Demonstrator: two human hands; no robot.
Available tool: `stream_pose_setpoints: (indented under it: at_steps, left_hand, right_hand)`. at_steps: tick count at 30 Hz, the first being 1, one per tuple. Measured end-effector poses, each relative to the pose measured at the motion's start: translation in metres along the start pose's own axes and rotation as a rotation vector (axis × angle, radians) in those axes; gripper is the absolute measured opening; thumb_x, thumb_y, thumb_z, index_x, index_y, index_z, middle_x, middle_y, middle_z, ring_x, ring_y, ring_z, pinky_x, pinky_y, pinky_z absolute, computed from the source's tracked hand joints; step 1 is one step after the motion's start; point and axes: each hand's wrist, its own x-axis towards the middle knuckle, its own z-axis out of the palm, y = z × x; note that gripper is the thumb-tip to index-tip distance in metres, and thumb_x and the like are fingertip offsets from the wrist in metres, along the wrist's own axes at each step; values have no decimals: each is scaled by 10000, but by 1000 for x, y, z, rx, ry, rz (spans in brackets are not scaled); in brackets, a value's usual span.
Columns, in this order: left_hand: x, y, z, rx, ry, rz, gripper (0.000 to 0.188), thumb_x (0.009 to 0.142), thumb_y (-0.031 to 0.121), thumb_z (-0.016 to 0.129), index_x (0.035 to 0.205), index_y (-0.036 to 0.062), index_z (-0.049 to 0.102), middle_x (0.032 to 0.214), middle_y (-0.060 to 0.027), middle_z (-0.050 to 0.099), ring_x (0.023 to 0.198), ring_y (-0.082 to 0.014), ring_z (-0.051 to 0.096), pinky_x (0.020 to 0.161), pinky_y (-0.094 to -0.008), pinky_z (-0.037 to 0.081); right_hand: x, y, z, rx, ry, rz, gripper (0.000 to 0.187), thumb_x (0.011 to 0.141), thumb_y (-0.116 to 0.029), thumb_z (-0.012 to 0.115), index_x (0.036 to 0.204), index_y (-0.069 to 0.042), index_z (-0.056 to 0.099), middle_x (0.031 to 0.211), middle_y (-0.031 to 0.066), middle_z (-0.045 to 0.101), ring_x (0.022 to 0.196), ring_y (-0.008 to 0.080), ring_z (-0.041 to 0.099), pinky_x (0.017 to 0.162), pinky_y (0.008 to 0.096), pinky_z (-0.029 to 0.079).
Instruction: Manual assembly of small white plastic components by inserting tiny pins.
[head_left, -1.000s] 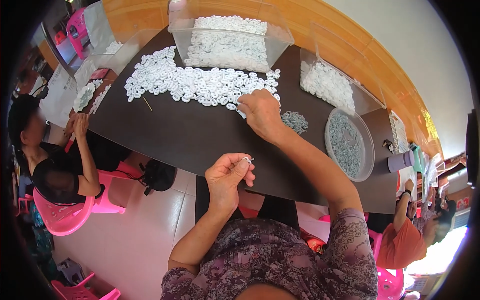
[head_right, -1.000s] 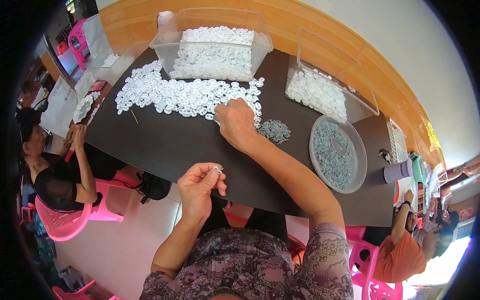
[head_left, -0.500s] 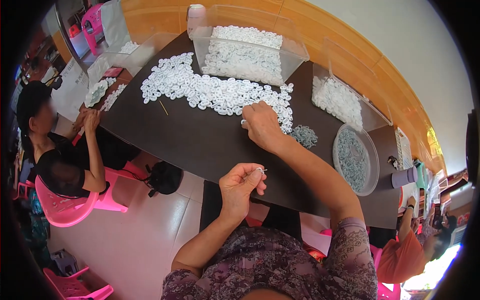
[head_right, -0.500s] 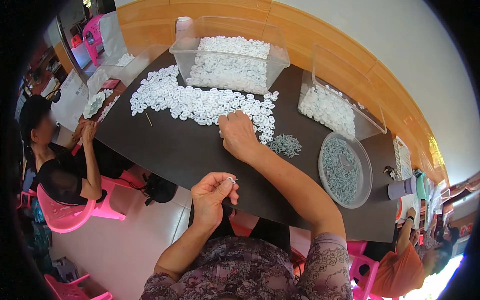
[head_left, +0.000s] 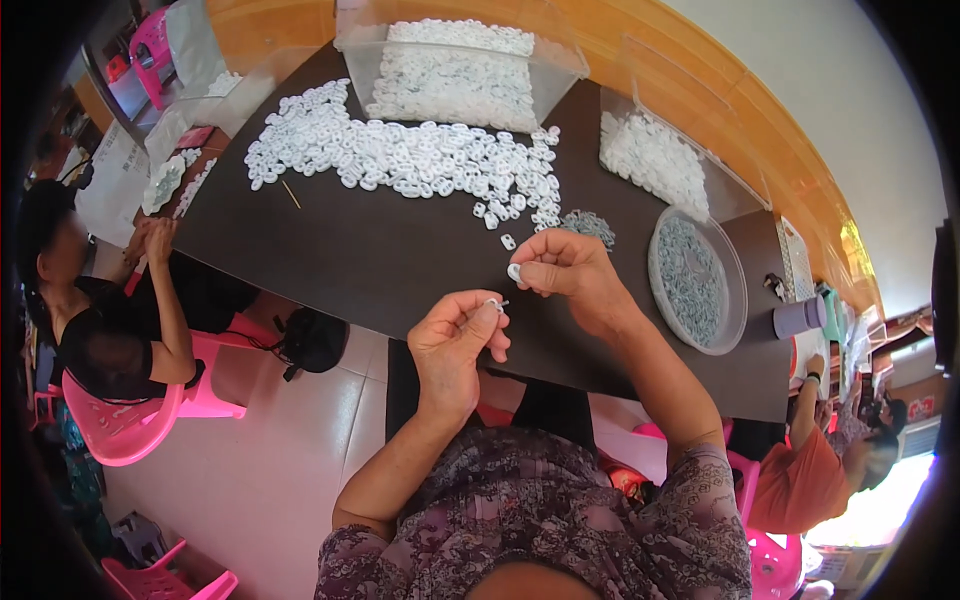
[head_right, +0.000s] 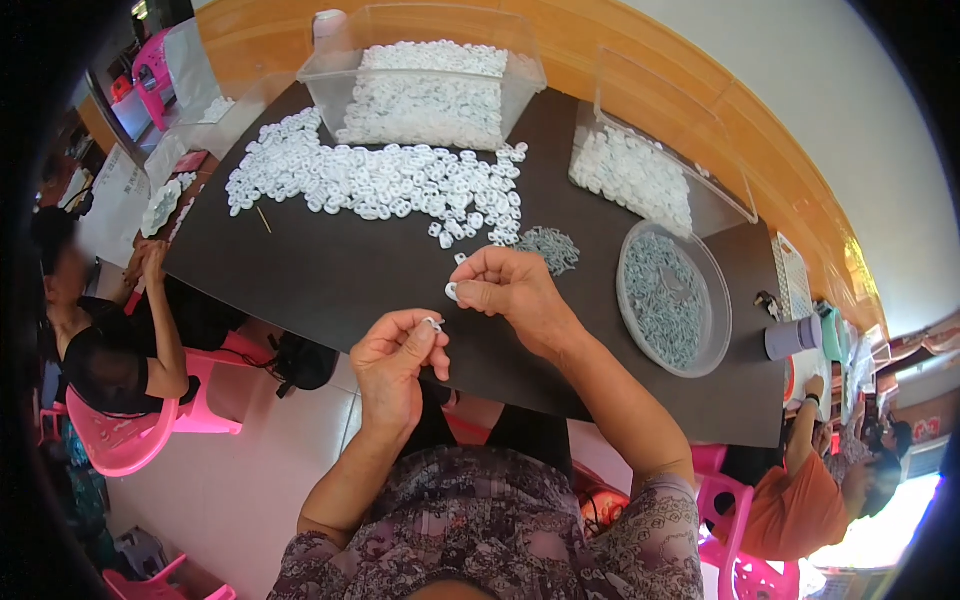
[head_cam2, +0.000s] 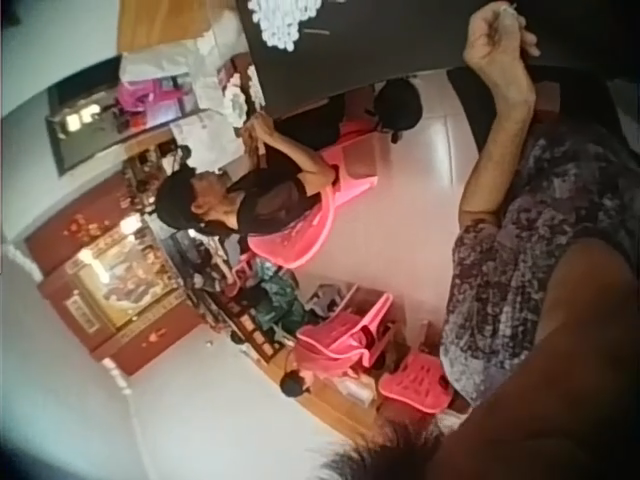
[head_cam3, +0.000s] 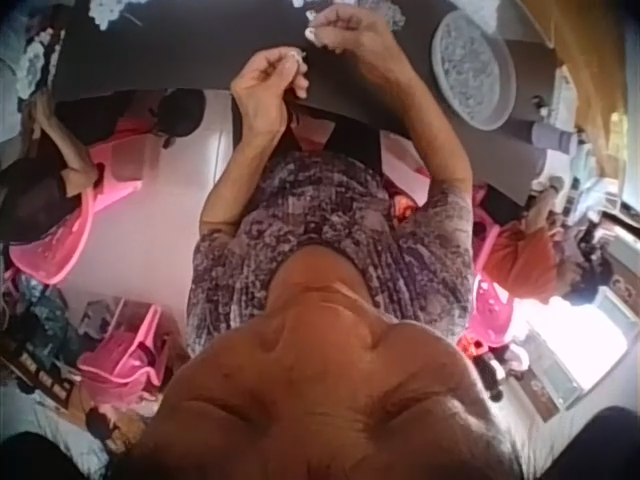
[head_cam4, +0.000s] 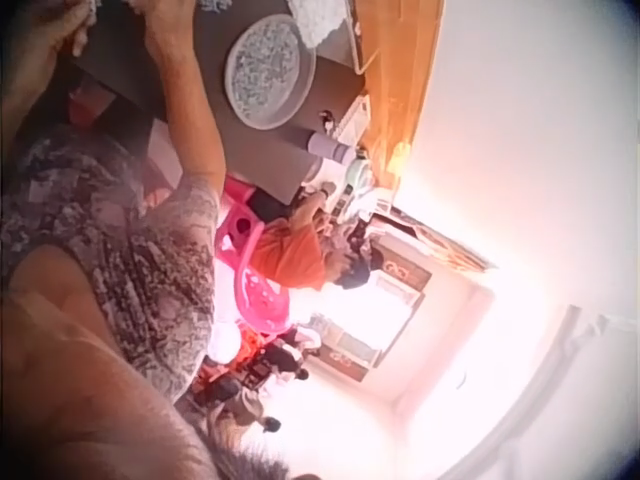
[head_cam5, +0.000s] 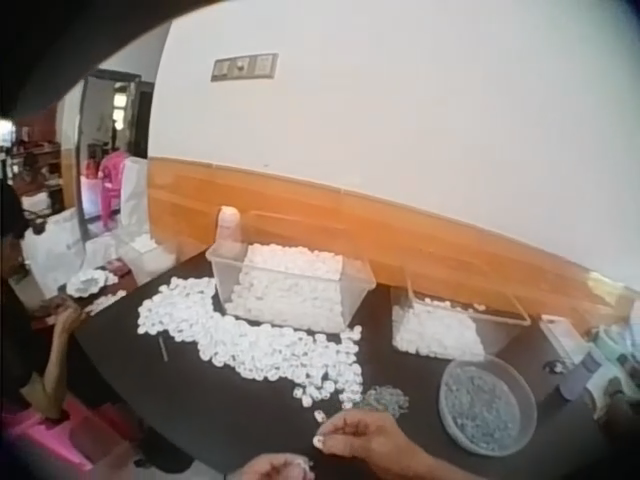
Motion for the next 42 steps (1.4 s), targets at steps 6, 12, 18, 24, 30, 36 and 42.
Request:
stream_pose_setpoints:
  at_steps: [6,12,18,24,30,36,42]
  left_hand:
    - [-6,4,8,73,15,111,167,890,56,580,1021,-46,602,793,-87,616,594,-101,565,514,-212,466]
    - [-12,4,12,116,37,148,161,880,41,589,1013,-49,596,773,-99,622,581,-118,580,485,-226,472]
    - [-13,2,10,123,56,138,164,879,48,590,1012,-50,589,766,-101,626,575,-123,583,490,-229,475]
    - [-12,1,8,106,54,138,168,878,45,585,1016,-52,587,780,-113,635,581,-131,593,496,-236,486]
    - [-9,-2,7,65,43,126,166,883,51,576,1009,-57,580,787,-120,637,591,-136,599,499,-242,494]
    - [-9,-3,6,-19,46,99,156,889,60,572,989,-60,570,792,-123,637,590,-148,603,498,-249,500]
    - [-10,-2,5,-58,48,112,172,890,50,571,1024,-57,559,805,-122,638,618,-135,606,526,-238,507]
  right_hand:
    - [-20,12,3,166,20,16,186,808,-81,661,973,2,647,810,38,645,683,78,545,602,204,408]
    - [-29,13,11,213,79,36,190,803,-60,661,983,2,653,813,36,648,684,71,543,598,201,407]
    - [-32,19,15,187,98,-100,174,810,-87,648,963,-4,660,770,21,631,681,56,522,583,188,391]
    - [-31,25,17,121,82,-47,153,872,-113,595,961,7,626,795,19,617,679,57,521,591,196,397]
    - [-33,19,22,22,73,-58,173,880,-130,578,937,27,622,788,19,615,685,49,520,597,196,421]
    - [-37,13,25,70,-12,-56,149,873,-77,585,969,27,634,822,30,638,728,63,559,642,199,445]
    - [-40,16,22,110,-21,-35,137,864,-77,597,967,4,638,794,27,641,711,64,566,616,193,431]
